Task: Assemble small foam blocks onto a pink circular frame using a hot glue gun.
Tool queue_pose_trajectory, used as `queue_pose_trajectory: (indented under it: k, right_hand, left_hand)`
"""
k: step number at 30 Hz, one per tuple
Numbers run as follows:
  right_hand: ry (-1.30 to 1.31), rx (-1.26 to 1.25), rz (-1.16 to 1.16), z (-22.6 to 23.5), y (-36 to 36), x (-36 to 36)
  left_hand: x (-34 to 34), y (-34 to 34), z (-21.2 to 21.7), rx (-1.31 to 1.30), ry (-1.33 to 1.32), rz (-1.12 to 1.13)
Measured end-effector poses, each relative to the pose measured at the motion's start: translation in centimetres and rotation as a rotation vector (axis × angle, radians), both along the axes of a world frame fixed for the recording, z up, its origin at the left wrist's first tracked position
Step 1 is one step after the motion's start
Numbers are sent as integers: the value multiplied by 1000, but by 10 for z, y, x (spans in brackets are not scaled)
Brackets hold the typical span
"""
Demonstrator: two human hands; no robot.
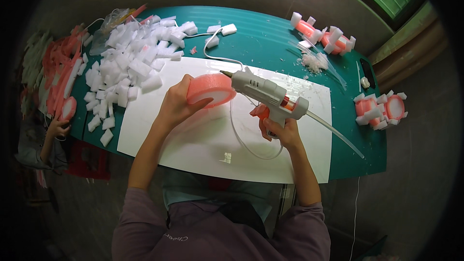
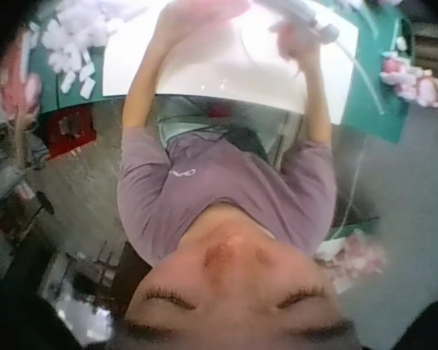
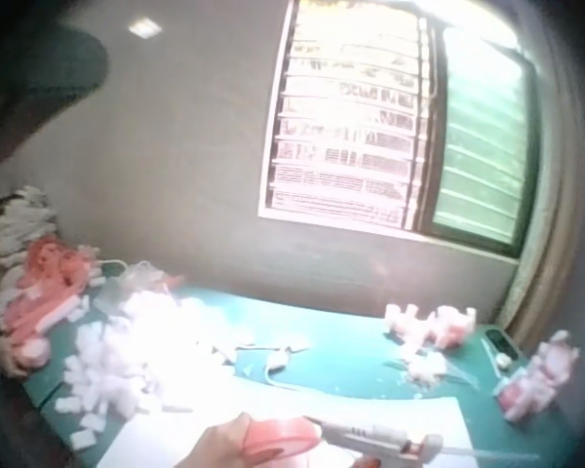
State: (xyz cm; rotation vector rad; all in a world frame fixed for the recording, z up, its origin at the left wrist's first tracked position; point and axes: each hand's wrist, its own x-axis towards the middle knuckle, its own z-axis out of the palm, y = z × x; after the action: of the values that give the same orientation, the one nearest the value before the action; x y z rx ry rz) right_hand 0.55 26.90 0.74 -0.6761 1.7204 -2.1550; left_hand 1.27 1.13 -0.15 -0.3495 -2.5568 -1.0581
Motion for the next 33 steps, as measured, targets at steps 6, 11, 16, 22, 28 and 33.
queue_pose_trajectory:
  k: [6, 11, 16, 22, 28, 33]
  right_hand:
    - [22, 114, 54, -7, -1, 7]
    - [12, 116, 42, -4, -7, 11]
    - [-13, 123, 26, -3, -8, 11]
    - [12, 138, 11, -6, -6, 8]
    - [-68, 166, 1, -4, -4, 11]
    - [-103, 196, 4, -4, 1, 12]
  left_hand:
    - [0, 1, -5, 21, 31, -4]
    - [2, 2, -3, -1, 25, 15]
    - [2, 2, -3, -10, 33, 14]
    - [2, 2, -3, -9, 31, 14]
    - [2, 1, -3, -4, 33, 17]
    - [1, 1, -5, 9, 34, 18]
